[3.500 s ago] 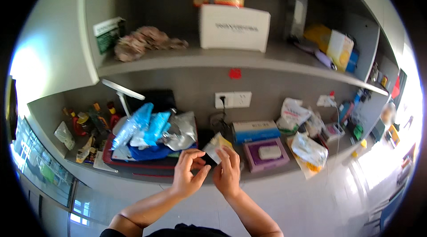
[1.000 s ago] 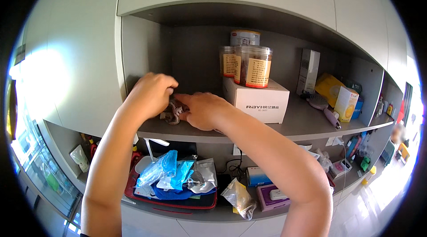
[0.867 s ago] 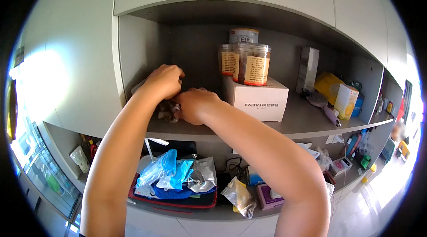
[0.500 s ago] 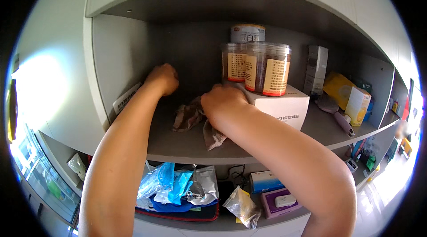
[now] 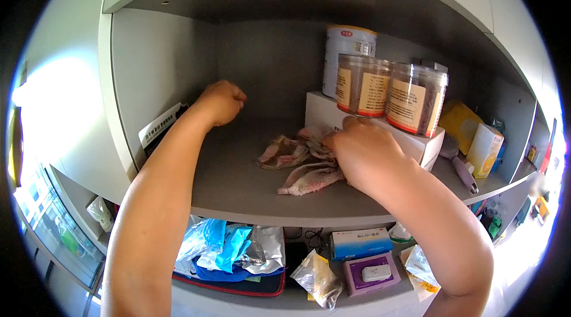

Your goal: The person wipes a shelf with a cloth, picks up several packages and a white object, and wipes an individual box and package before placing them back on the shelf.

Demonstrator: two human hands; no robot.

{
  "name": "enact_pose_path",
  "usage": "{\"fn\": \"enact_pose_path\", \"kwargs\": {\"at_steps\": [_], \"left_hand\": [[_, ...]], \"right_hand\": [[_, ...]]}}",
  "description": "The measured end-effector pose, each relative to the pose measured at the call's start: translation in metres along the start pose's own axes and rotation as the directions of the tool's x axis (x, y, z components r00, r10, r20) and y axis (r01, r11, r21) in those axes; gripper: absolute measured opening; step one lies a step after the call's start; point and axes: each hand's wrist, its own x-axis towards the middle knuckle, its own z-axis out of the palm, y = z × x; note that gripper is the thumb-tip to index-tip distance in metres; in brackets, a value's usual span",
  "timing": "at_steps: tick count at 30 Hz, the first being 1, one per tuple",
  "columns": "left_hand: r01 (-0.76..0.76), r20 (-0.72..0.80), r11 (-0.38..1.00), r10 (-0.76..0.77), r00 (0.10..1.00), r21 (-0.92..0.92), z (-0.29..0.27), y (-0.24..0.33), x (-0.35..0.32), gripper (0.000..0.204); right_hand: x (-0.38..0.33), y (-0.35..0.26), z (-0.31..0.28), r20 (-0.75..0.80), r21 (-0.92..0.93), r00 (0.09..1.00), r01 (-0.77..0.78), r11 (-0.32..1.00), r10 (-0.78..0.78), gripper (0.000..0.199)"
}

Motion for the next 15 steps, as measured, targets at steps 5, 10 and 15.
{"fn": "enact_pose_path", "kwargs": {"at_steps": [5, 10, 15], "left_hand": [[0.050, -0.021, 0.992, -0.052, 0.998, -0.119, -0.003, 0.009, -0.008, 0.027], [0.075, -0.009, 0.980, -0.078, 0.997, -0.182, -0.002, 0.009, -0.014, 0.028], [-0.130, 0.050, 0.946, 0.151, 0.987, -0.297, -0.001, 0.037, -0.022, 0.034]], "right_hand": [[-0.027, 0.020, 0.001, -0.062, -0.006, 0.997, -0.047, 0.999, 0.046, 0.043], [-0.032, 0.042, 0.020, -0.089, 0.042, 0.991, -0.095, 0.995, 0.098, 0.050], [-0.033, 0.035, 0.018, -0.069, -0.033, 0.982, -0.179, 0.983, 0.177, 0.041]]}}
